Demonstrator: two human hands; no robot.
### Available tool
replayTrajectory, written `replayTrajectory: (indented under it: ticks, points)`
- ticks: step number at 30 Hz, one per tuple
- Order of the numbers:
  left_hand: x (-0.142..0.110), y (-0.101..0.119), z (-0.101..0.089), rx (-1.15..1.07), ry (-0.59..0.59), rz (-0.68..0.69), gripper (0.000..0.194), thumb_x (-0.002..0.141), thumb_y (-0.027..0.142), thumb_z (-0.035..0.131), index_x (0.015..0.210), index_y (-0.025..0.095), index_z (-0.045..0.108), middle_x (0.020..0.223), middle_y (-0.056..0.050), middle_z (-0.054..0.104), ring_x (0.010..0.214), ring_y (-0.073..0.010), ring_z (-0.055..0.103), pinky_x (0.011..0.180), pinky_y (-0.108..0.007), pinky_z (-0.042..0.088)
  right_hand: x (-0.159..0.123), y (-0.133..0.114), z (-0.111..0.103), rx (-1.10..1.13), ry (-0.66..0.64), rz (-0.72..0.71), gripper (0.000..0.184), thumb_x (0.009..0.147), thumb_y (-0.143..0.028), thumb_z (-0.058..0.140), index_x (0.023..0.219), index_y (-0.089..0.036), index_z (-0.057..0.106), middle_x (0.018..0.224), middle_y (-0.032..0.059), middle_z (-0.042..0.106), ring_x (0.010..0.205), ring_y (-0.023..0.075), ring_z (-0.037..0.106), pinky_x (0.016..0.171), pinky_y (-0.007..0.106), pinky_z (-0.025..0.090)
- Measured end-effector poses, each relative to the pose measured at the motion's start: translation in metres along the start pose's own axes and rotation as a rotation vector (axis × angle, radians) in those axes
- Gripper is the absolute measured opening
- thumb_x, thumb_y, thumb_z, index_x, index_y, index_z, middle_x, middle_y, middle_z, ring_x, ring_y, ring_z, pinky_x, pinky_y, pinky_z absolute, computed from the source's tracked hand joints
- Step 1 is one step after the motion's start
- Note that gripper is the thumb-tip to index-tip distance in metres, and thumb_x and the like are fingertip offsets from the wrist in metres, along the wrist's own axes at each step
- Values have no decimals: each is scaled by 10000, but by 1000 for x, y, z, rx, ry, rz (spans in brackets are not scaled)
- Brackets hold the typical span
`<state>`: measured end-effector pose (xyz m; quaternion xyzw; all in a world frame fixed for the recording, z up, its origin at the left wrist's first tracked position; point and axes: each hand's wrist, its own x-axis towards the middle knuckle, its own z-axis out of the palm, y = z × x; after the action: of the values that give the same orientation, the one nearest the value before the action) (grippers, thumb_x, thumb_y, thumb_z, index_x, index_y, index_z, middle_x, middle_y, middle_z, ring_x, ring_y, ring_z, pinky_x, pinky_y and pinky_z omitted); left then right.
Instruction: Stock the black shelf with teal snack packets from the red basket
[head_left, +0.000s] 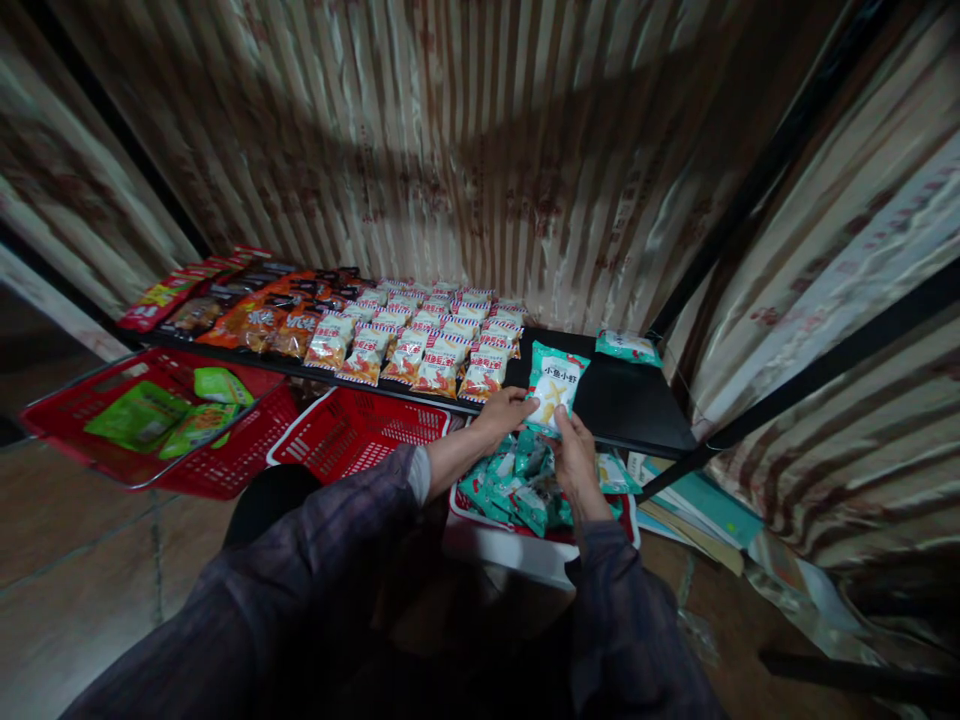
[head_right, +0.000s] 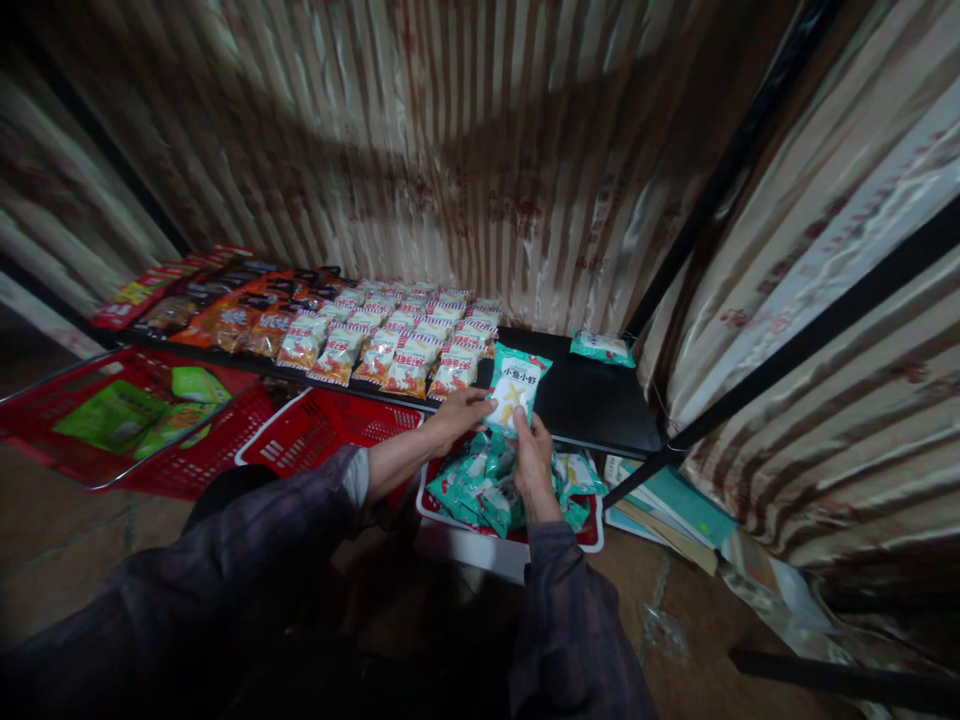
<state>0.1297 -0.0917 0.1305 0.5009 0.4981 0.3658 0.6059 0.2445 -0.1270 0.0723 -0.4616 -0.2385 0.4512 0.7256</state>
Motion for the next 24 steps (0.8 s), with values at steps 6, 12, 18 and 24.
replayTrajectory:
  ticks: [6,12,18,24]
  points:
    - [0,0,3,-21,15,24,288,764,296,746,978,150,619,892,-38,643,782,-132,607,642,-211,518,5,2,0,23,16,3,451,605,-500,786,914,-182,705,887,24,750,729,150,683,564,221,527]
    - [0,1,4,-19,26,22,298,736,333,770,940,164,634,879,-30,655,785,-136,612,680,-230,531,4,0,1,1,0,-10,451,616,-520,769,913,-188,700,884,20,747,751,163,680,593,242,535]
    - [-2,2,7,-8,32,18,326,746,333,761,988,156,634,898,-45,669,826,-153,622,698,-239,528,5,0,-1,13,16,0,461,608,-508,778,925,-182,703,899,24,748,754,160,677,581,234,523]
    - [2,-1,12,11,-1,6,277,789,287,711,1018,154,630,939,-58,672,813,-151,615,683,-241,512,6,0,-7,19,23,-16,440,631,-511,769,895,-166,700,874,39,750,742,169,680,594,253,536]
